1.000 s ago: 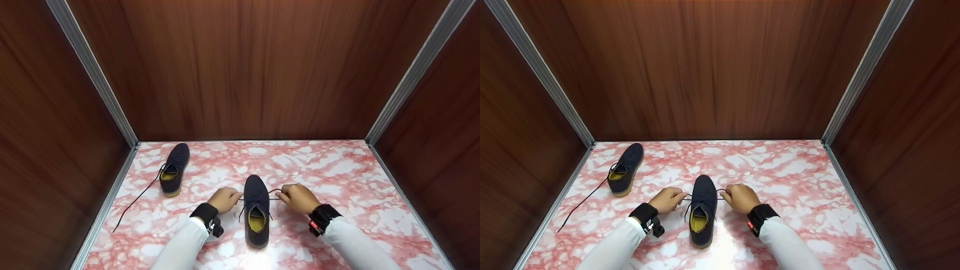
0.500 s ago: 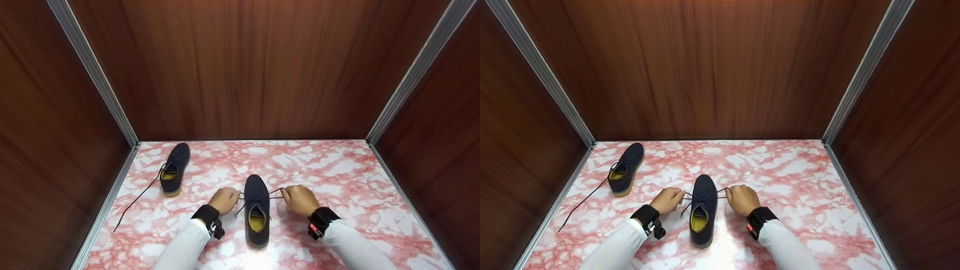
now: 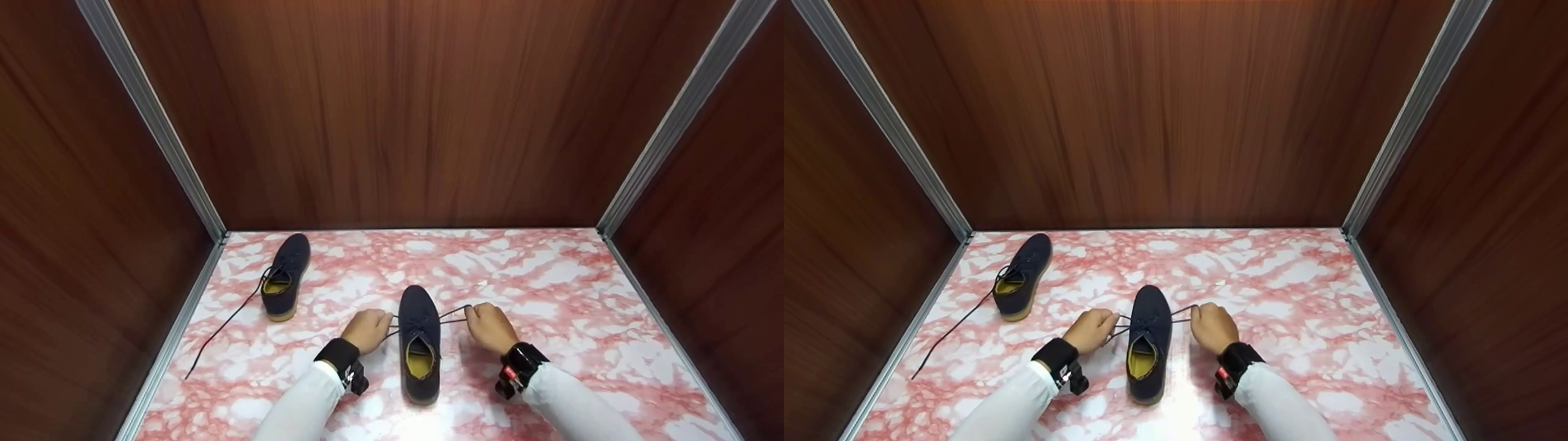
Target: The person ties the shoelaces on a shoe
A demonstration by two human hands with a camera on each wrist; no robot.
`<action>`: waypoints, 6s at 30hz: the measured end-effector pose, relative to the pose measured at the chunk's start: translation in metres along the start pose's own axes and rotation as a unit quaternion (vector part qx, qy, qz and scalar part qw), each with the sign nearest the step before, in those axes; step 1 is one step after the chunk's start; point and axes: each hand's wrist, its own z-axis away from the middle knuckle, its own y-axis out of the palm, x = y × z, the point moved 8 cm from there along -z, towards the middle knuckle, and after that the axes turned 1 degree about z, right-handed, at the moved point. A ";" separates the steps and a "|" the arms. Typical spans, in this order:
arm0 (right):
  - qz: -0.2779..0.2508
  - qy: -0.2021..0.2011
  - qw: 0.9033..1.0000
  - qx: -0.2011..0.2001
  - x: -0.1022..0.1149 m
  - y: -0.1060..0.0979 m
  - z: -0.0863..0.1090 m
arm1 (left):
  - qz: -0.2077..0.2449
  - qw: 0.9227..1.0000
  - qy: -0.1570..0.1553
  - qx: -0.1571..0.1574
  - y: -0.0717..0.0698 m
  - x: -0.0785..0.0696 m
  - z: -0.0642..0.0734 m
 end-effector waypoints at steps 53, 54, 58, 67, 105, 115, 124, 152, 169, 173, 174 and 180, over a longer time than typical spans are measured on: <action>-0.084 0.085 0.992 0.044 -0.039 0.026 0.004 | 0.068 0.997 -0.044 0.015 0.007 0.026 0.017; -0.087 0.085 0.991 0.049 -0.039 0.025 0.005 | 0.072 0.996 -0.046 0.017 0.007 0.027 0.017; -0.107 0.089 0.988 0.067 -0.039 0.027 0.006 | 0.088 0.995 -0.051 0.017 0.009 0.029 0.019; -0.142 0.109 0.981 0.078 -0.042 0.031 0.008 | 0.132 0.988 -0.077 0.022 0.018 0.035 0.020; -0.092 -0.093 0.978 0.165 0.039 0.041 0.052 | 0.250 0.939 -0.163 0.169 0.040 0.005 0.054; -0.066 -0.107 0.979 0.161 0.043 0.048 0.062 | 0.269 0.932 -0.149 0.190 0.052 -0.004 0.059; -0.064 -0.032 0.982 0.174 0.034 0.055 0.069 | 0.306 0.919 -0.151 0.196 0.061 -0.013 0.066; -0.108 0.028 0.993 0.028 0.018 0.015 -0.028 | 0.237 0.969 -0.062 0.025 0.055 -0.049 -0.052; -0.082 0.070 0.994 -0.001 0.012 0.026 -0.070 | 0.201 0.973 -0.111 -0.016 0.064 -0.052 -0.089; -0.063 0.061 0.996 -0.012 0.009 0.028 -0.070 | 0.185 0.975 -0.125 -0.013 0.068 -0.051 -0.090; -0.057 0.059 0.996 -0.015 0.009 0.028 -0.071 | 0.182 0.975 -0.127 -0.013 0.069 -0.051 -0.090; -0.035 0.056 0.997 -0.027 0.003 0.031 -0.074 | 0.176 0.975 -0.138 -0.011 0.075 -0.049 -0.091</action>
